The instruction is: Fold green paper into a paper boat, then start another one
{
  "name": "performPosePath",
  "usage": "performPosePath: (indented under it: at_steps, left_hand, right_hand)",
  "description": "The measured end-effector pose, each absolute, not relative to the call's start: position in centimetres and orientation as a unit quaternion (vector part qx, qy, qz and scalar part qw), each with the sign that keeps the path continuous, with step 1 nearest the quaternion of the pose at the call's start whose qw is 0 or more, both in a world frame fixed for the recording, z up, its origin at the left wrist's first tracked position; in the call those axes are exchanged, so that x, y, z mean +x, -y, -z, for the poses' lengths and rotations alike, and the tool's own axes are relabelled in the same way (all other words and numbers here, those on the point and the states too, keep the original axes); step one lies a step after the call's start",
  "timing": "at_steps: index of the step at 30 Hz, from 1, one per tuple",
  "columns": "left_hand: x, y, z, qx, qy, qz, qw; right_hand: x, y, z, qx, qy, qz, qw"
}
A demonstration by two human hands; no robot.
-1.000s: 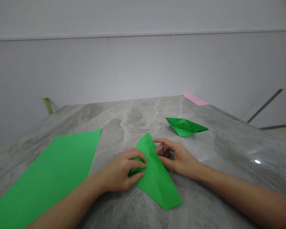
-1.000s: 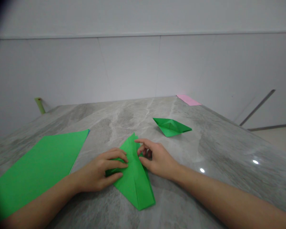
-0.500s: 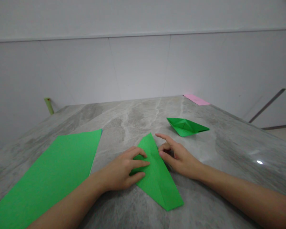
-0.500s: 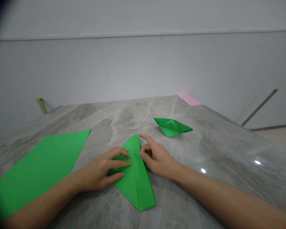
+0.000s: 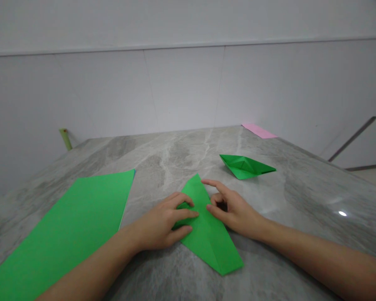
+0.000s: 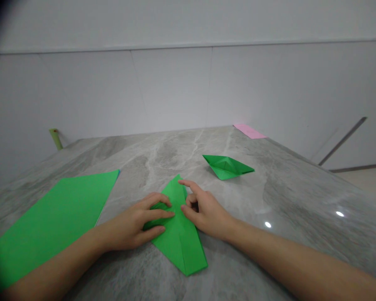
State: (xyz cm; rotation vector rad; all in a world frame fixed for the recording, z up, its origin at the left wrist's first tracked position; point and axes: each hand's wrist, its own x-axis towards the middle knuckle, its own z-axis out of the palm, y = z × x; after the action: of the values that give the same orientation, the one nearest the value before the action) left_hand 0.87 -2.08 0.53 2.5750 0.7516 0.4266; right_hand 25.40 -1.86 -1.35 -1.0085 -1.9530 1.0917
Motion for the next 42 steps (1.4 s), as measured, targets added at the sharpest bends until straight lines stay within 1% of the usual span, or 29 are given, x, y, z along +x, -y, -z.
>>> performPosePath:
  at_steps: [11, 20, 26, 32, 38, 42]
  left_hand:
    - [0.9, 1.8, -0.3, 0.932, -0.259, -0.154, 0.2]
    - [0.5, 1.5, -0.3, 0.933, -0.235, -0.162, 0.221]
    - [0.3, 1.6, -0.5, 0.937, -0.218, -0.152, 0.226]
    - [0.5, 1.8, -0.2, 0.94, -0.266, -0.139, 0.159]
    - [0.3, 1.1, 0.7, 0.923, -0.351, -0.146, 0.059]
    - [0.3, 0.5, 0.8, 0.911, -0.381, -0.156, 0.026]
  right_hand:
    - [25.5, 2.0, 1.4, -0.381, 0.738, -0.43, 0.354]
    - [25.7, 1.5, 1.4, -0.384, 0.758, -0.371, 0.374]
    - [25.7, 1.6, 1.7, -0.366, 0.767, -0.37, 0.375]
    - [25.6, 1.5, 1.4, -0.381, 0.763, -0.366, 0.371]
    - [25.7, 1.5, 0.9, -0.444, 0.734, -0.39, 0.333]
    - [25.6, 1.7, 1.0, -0.452, 0.77, -0.334, 0.301]
